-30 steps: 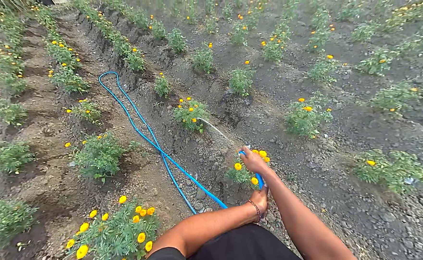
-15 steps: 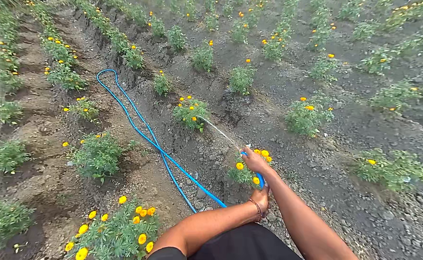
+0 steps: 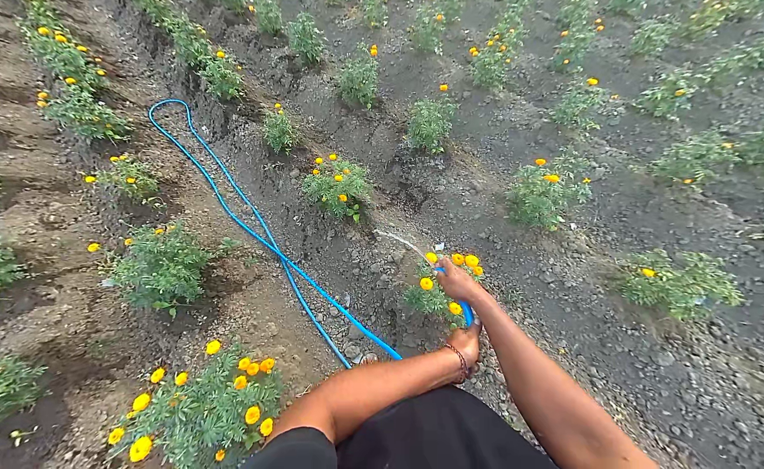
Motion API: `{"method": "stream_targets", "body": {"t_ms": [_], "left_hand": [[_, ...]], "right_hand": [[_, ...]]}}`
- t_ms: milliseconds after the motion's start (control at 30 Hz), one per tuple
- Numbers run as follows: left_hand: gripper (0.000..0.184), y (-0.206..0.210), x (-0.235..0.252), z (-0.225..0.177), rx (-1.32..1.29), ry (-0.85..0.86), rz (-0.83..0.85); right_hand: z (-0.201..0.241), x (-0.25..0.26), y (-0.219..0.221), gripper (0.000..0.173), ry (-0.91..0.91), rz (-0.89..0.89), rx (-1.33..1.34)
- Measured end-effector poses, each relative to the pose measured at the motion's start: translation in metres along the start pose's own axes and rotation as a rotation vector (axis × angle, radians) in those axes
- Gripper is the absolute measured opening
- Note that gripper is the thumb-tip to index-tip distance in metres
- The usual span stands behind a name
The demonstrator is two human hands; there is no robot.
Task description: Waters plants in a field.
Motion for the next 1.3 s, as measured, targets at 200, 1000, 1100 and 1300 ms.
{"method": "stream_targets", "body": {"t_ms": [200, 1000, 1100, 1300], "left_hand": [[0.056, 0.005, 0.001, 0.001, -0.027, -0.002, -0.001], [0.059, 0.111, 0.022, 0.029, 0.010, 0.065, -0.137], [0.058, 0.123, 0.026, 0.037, 0.009, 0.073, -0.148], [0.059, 0.143, 0.035, 0.053, 0.029, 0.079, -0.147]], "right_hand": [[0.001, -0.003, -0.001, 0.038, 0.000, 0.019, -0.028], [-0.085, -0.049, -0.018, 0.039, -0.153, 0.035, -0.029], [-0.095, -0.056, -0.018, 0.038, -0.161, 0.027, -0.028], [-0.120, -0.067, -0.012, 0.037, -0.156, 0.021, -0.019]]}}
Point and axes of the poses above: each hand's wrist, its own x-axis towards the middle knuckle, its own y-axis out of the palm, z = x × y, the point moved 3 cm from there along x, towards the middle knuckle, and after that the axes turned 2 degrees about -y, right-handed, at the moved point
